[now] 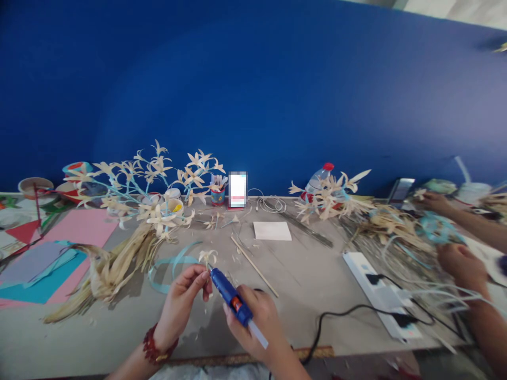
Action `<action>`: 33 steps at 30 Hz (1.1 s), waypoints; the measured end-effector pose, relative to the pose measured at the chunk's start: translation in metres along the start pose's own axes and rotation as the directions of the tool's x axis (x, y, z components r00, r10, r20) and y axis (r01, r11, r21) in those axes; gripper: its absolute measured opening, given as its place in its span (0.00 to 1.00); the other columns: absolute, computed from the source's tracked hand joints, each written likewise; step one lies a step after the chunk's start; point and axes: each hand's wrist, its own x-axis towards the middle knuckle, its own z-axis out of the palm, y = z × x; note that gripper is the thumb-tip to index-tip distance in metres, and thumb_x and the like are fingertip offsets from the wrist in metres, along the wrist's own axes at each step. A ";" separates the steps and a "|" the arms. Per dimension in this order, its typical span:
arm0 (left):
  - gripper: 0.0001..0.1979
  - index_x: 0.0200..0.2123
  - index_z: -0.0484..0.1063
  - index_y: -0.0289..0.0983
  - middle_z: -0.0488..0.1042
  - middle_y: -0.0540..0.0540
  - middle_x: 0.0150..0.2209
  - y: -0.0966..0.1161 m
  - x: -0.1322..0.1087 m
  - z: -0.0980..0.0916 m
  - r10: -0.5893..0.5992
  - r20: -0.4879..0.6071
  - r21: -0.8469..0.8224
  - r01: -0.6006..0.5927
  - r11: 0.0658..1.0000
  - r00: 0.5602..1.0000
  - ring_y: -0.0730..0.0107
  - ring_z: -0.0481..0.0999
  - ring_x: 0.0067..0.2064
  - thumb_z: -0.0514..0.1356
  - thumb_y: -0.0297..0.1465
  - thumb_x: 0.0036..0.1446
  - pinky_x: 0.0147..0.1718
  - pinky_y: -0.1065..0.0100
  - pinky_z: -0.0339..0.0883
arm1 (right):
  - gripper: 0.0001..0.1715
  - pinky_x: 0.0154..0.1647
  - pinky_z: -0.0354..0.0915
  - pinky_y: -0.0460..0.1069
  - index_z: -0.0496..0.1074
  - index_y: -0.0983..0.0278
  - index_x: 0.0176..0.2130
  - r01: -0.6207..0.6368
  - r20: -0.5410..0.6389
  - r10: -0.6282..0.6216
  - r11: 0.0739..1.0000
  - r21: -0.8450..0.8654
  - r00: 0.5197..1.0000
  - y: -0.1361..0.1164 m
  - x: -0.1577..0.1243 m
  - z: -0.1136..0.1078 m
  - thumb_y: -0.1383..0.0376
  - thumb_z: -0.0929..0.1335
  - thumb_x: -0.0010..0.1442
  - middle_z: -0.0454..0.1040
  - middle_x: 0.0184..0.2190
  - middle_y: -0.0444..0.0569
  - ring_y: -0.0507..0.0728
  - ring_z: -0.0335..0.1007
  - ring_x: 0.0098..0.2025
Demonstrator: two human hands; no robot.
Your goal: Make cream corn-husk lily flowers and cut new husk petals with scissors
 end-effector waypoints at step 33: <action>0.06 0.32 0.74 0.37 0.75 0.48 0.28 0.006 -0.029 -0.092 0.417 -0.287 0.328 -0.321 0.889 0.862 0.69 0.72 0.29 0.61 0.34 0.57 0.30 0.69 0.68 | 0.14 0.42 0.63 0.51 0.71 0.63 0.47 -0.020 0.178 0.076 0.955 -0.298 0.981 0.075 0.072 0.004 0.62 0.62 0.64 0.74 0.43 0.53 0.59 0.70 0.42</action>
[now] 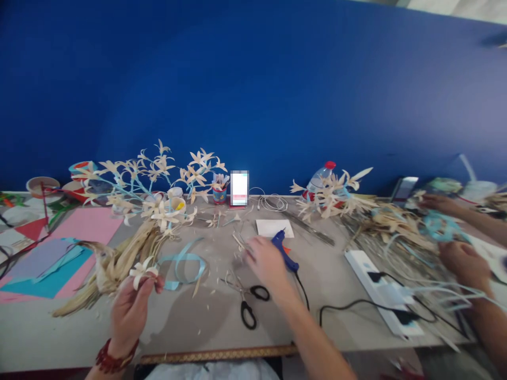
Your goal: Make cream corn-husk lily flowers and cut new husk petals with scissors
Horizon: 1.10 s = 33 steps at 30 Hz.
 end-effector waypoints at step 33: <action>0.08 0.31 0.72 0.36 0.73 0.50 0.22 0.028 0.005 0.098 -0.317 0.339 -0.189 0.395 0.899 0.885 0.74 0.70 0.25 0.61 0.35 0.57 0.28 0.72 0.64 | 0.14 0.28 0.65 0.46 0.72 0.63 0.31 -0.206 0.171 0.224 0.146 0.968 0.960 -0.075 -0.017 -0.005 0.56 0.73 0.52 0.75 0.22 0.44 0.52 0.70 0.25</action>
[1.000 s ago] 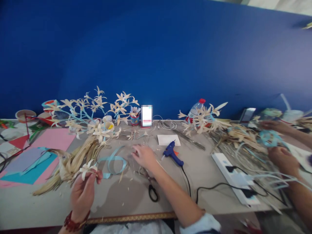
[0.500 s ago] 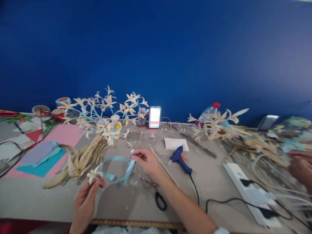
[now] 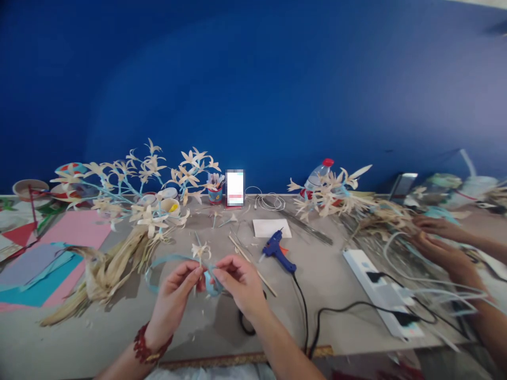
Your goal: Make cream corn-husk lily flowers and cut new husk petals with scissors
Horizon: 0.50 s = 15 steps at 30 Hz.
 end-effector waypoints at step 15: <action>0.10 0.28 0.73 0.36 0.73 0.50 0.21 0.004 -0.003 0.006 0.020 0.011 0.091 -0.021 0.996 1.000 0.72 0.71 0.24 0.62 0.37 0.55 0.26 0.72 0.65 | 0.14 0.21 0.59 0.44 0.68 0.63 0.27 0.132 -0.120 -0.143 0.987 -0.094 0.982 0.006 0.006 0.019 0.57 0.73 0.51 0.69 0.19 0.41 0.49 0.62 0.20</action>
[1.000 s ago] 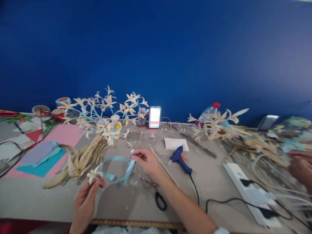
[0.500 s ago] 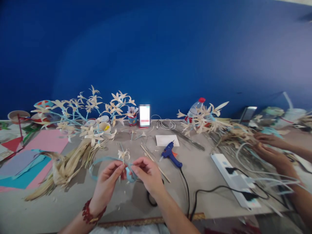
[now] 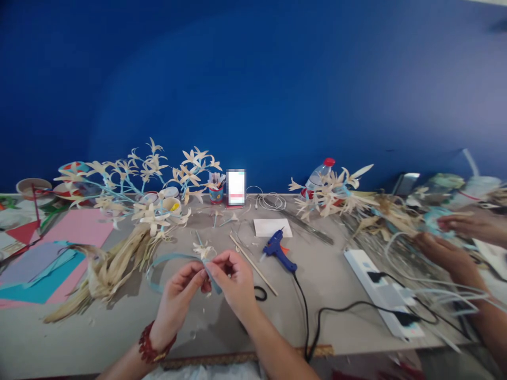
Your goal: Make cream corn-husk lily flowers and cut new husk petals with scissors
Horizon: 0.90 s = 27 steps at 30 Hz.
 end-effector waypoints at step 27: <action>0.11 0.28 0.72 0.35 0.72 0.51 0.21 0.001 -0.004 -0.002 0.037 0.042 0.007 -0.037 0.999 0.998 0.75 0.70 0.25 0.60 0.35 0.58 0.27 0.74 0.64 | 0.11 0.24 0.58 0.43 0.64 0.62 0.31 0.230 -0.130 -0.249 0.962 -0.146 0.960 0.006 0.002 0.011 0.66 0.71 0.53 0.63 0.24 0.39 0.48 0.57 0.23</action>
